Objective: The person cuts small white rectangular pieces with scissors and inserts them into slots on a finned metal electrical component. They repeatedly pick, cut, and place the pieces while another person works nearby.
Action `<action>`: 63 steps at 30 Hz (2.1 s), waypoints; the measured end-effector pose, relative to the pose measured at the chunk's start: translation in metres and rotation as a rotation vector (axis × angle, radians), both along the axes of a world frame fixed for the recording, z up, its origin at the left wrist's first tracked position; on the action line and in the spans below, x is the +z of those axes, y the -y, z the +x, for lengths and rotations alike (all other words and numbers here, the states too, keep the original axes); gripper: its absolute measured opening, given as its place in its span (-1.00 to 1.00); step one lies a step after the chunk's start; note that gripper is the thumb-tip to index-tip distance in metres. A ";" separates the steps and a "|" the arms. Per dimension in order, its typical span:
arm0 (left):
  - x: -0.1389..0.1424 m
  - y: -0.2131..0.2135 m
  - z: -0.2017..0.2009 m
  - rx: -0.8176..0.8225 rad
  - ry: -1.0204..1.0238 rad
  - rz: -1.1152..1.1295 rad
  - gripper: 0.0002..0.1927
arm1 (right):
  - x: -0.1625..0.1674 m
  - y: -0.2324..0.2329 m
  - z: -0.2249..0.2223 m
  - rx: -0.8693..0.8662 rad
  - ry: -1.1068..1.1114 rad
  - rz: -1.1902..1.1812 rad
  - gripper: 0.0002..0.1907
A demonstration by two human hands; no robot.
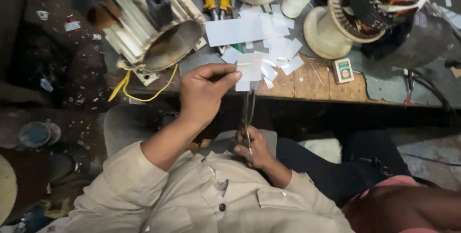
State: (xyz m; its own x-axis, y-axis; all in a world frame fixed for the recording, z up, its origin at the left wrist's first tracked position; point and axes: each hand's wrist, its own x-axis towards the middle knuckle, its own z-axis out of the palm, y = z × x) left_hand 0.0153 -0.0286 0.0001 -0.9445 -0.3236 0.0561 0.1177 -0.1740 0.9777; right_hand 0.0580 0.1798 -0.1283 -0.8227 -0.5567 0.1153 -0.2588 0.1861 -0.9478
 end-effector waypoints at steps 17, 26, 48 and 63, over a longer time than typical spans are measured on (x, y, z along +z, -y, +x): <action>-0.006 -0.011 0.013 0.122 -0.140 -0.200 -0.86 | -0.030 0.004 -0.008 -0.085 -0.070 -0.018 -0.52; 0.000 -0.013 0.015 0.115 -0.104 -0.233 -0.84 | -0.026 0.002 -0.001 -0.172 -0.052 0.029 -0.57; 0.009 -0.023 0.015 0.186 -0.074 -0.193 -0.83 | -0.026 0.001 0.009 -0.131 0.160 -0.097 -0.58; 0.003 -0.026 0.021 0.197 -0.155 -0.204 -0.86 | -0.021 0.011 0.014 -0.179 0.019 0.025 -0.57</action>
State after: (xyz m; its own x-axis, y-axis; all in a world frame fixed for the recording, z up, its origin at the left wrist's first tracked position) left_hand 0.0360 -0.0024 0.0034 -0.8402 -0.4666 0.2765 0.2794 0.0646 0.9580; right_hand 0.0722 0.1686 -0.1489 -0.9109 -0.4034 0.0868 -0.2013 0.2509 -0.9468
